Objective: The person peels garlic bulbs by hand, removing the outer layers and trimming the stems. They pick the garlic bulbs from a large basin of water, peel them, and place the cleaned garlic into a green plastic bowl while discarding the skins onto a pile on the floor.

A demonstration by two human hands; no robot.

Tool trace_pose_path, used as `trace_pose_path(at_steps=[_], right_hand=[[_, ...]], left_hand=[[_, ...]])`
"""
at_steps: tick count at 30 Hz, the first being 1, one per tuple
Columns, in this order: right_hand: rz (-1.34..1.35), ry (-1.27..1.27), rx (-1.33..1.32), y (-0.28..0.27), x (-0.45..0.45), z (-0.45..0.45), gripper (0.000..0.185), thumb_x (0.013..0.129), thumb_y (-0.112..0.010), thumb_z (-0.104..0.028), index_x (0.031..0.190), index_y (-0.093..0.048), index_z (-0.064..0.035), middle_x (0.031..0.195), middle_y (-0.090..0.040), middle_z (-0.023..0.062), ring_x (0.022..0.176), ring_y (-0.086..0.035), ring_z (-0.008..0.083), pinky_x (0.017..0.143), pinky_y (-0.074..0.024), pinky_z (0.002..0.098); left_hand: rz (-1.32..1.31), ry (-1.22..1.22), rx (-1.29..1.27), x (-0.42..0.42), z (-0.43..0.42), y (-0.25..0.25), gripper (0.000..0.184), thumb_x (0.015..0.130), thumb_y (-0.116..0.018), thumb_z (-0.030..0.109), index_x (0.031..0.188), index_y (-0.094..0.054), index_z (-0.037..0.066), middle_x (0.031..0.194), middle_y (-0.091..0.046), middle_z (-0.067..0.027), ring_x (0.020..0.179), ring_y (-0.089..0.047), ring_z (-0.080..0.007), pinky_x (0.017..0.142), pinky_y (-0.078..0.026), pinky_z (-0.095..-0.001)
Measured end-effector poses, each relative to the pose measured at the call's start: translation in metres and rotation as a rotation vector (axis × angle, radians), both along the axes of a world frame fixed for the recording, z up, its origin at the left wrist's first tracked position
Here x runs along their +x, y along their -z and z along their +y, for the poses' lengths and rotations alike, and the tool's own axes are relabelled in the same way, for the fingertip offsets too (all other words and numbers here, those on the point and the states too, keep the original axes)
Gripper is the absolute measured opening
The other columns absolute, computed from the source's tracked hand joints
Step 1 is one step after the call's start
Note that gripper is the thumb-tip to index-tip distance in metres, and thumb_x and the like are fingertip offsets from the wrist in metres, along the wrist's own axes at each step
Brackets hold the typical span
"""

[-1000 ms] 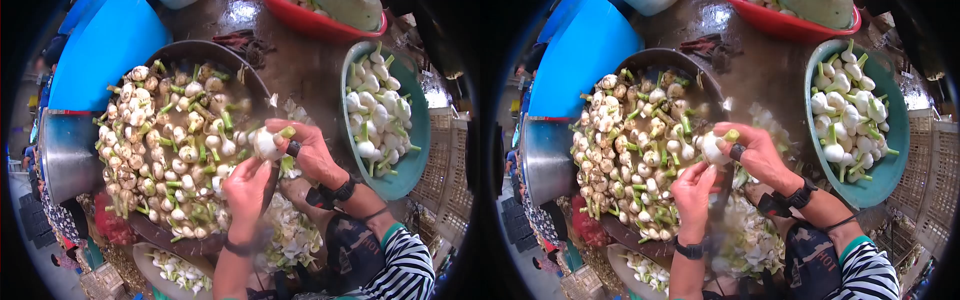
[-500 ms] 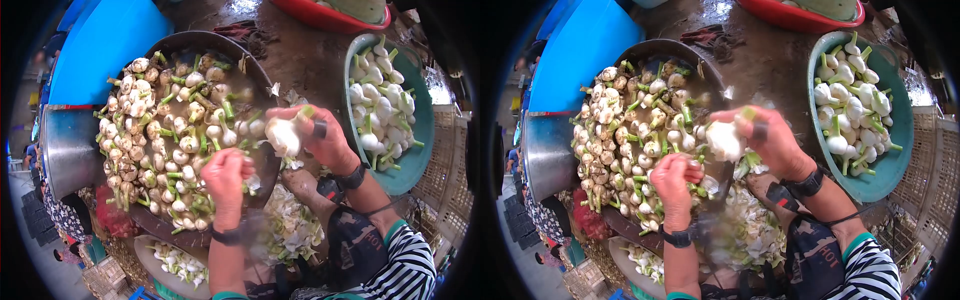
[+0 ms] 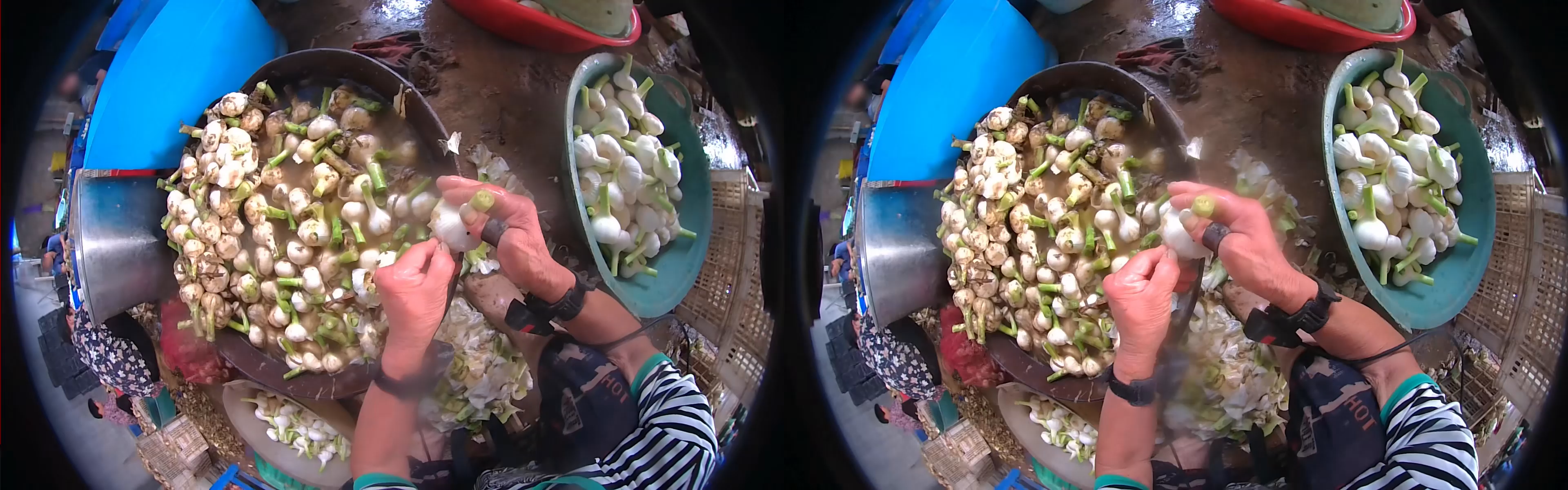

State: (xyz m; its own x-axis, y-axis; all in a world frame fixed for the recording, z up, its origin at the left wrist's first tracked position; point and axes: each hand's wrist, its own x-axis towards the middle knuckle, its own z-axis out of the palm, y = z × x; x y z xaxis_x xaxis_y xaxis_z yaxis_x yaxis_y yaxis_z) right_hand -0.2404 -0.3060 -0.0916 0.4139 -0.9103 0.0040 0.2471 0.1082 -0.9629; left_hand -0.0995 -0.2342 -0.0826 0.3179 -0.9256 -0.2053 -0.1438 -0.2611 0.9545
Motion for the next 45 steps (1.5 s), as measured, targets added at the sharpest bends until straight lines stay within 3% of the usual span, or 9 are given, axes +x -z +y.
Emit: trace_pose_path(at_steps=[2, 7, 8, 18, 21, 28, 31, 35, 45], right_hand=[[-0.071, -0.005, 0.061, 0.000, 0.001, -0.002, 0.027, 0.090, -0.056, -0.014, 0.112, -0.060, 0.0018, 0.122, -0.057, 0.0120, 0.105, -0.056, 0.0179, 0.090, -0.0447, 0.0303], [-0.518, -0.164, 0.299, -0.006, -0.007, -0.013, 0.043, 0.087, -0.058, -0.031, 0.114, -0.058, 0.0023, 0.121, -0.057, 0.0193, 0.105, -0.058, 0.0248, 0.092, -0.0457, 0.0348], [-0.627, -0.222, 0.344, -0.002, -0.013, -0.020, 0.036, 0.084, -0.063, -0.034, 0.108, -0.061, -0.0065, 0.128, -0.050, 0.0220, 0.113, -0.053, 0.0371, 0.091, -0.0462, 0.0427], [-0.810, -0.237, 0.401, 0.013, -0.003, -0.023, 0.045, 0.080, -0.060, -0.036, 0.102, -0.061, 0.0031, 0.109, -0.059, 0.0246, 0.099, -0.060, 0.0310, 0.088, -0.0479, 0.0389], [-0.625, -0.096, 0.225, -0.004, -0.020, -0.030, 0.044, 0.080, -0.061, -0.037, 0.100, -0.061, 0.0029, 0.109, -0.059, 0.0248, 0.097, -0.061, 0.0306, 0.085, -0.0491, 0.0392], [-0.574, 0.026, 0.000, -0.021, -0.058, -0.045, 0.045, 0.086, -0.052, -0.041, 0.101, -0.057, 0.0011, 0.105, -0.060, 0.0239, 0.101, -0.057, 0.0303, 0.089, -0.0453, 0.0420], [-0.421, -0.028, -0.027, 0.006, -0.044, -0.040, 0.045, 0.082, -0.056, -0.040, 0.092, -0.060, 0.0037, 0.100, -0.062, 0.0229, 0.091, -0.061, 0.0291, 0.082, -0.0491, 0.0391], [-0.329, -0.034, -0.020, 0.004, -0.027, -0.022, 0.041, 0.081, -0.058, -0.036, 0.087, -0.063, 0.0042, 0.097, -0.063, 0.0222, 0.083, -0.062, 0.0258, 0.074, -0.0506, 0.0349], [-0.091, -0.139, -0.215, 0.008, -0.026, -0.017, 0.034, 0.079, -0.062, -0.032, 0.075, -0.064, 0.0021, 0.078, -0.065, 0.0172, 0.077, -0.062, 0.0285, 0.073, -0.0497, 0.0389]], left_hand=[[-0.204, 0.014, -0.080, 0.000, -0.003, 0.003, 0.018, 0.082, -0.060, 0.006, 0.094, -0.063, -0.008, 0.066, -0.063, -0.0046, 0.059, -0.056, -0.0063, 0.054, -0.046, -0.0218], [0.268, -0.236, 0.012, 0.014, -0.005, -0.011, 0.017, 0.088, -0.051, 0.010, 0.085, -0.060, -0.003, 0.065, -0.060, -0.0042, 0.052, -0.057, -0.0104, 0.050, -0.048, -0.0217], [0.242, -0.231, 0.064, 0.022, 0.001, -0.007, 0.016, 0.088, -0.051, 0.009, 0.085, -0.060, -0.003, 0.066, -0.060, -0.0043, 0.052, -0.057, -0.0103, 0.049, -0.048, -0.0216], [0.512, -0.079, 0.034, -0.003, 0.005, -0.021, 0.016, 0.083, -0.050, 0.001, 0.092, -0.063, -0.003, 0.078, -0.065, -0.0073, 0.065, -0.063, -0.0138, 0.061, -0.053, -0.0273], [-0.125, 0.493, -0.084, -0.004, 0.010, -0.023, 0.012, 0.082, -0.058, 0.006, 0.089, -0.064, -0.002, 0.076, -0.065, -0.0108, 0.063, -0.064, -0.0182, 0.059, -0.051, -0.0302], [-0.568, 0.572, -0.040, -0.038, 0.035, 0.010, 0.017, 0.073, -0.069, 0.014, 0.069, -0.061, 0.000, 0.071, -0.061, -0.0135, 0.060, -0.060, -0.0309, 0.051, -0.046, -0.0371], [-0.532, 0.440, -0.183, -0.031, 0.018, 0.005, 0.017, 0.075, -0.069, 0.015, 0.080, -0.064, 0.000, 0.068, -0.060, -0.0146, 0.056, -0.060, -0.0255, 0.049, -0.046, -0.0351], [0.499, 0.111, 0.251, -0.018, -0.005, -0.037, 0.025, 0.084, -0.064, 0.018, 0.097, -0.063, -0.004, 0.072, -0.064, -0.0050, 0.055, -0.058, -0.0079, 0.049, -0.046, -0.0200], [0.513, 0.199, 0.323, -0.012, -0.005, -0.037, 0.025, 0.087, -0.058, 0.016, 0.093, -0.063, -0.007, 0.079, -0.067, -0.0121, 0.062, -0.066, -0.0157, 0.052, -0.051, -0.0221]])
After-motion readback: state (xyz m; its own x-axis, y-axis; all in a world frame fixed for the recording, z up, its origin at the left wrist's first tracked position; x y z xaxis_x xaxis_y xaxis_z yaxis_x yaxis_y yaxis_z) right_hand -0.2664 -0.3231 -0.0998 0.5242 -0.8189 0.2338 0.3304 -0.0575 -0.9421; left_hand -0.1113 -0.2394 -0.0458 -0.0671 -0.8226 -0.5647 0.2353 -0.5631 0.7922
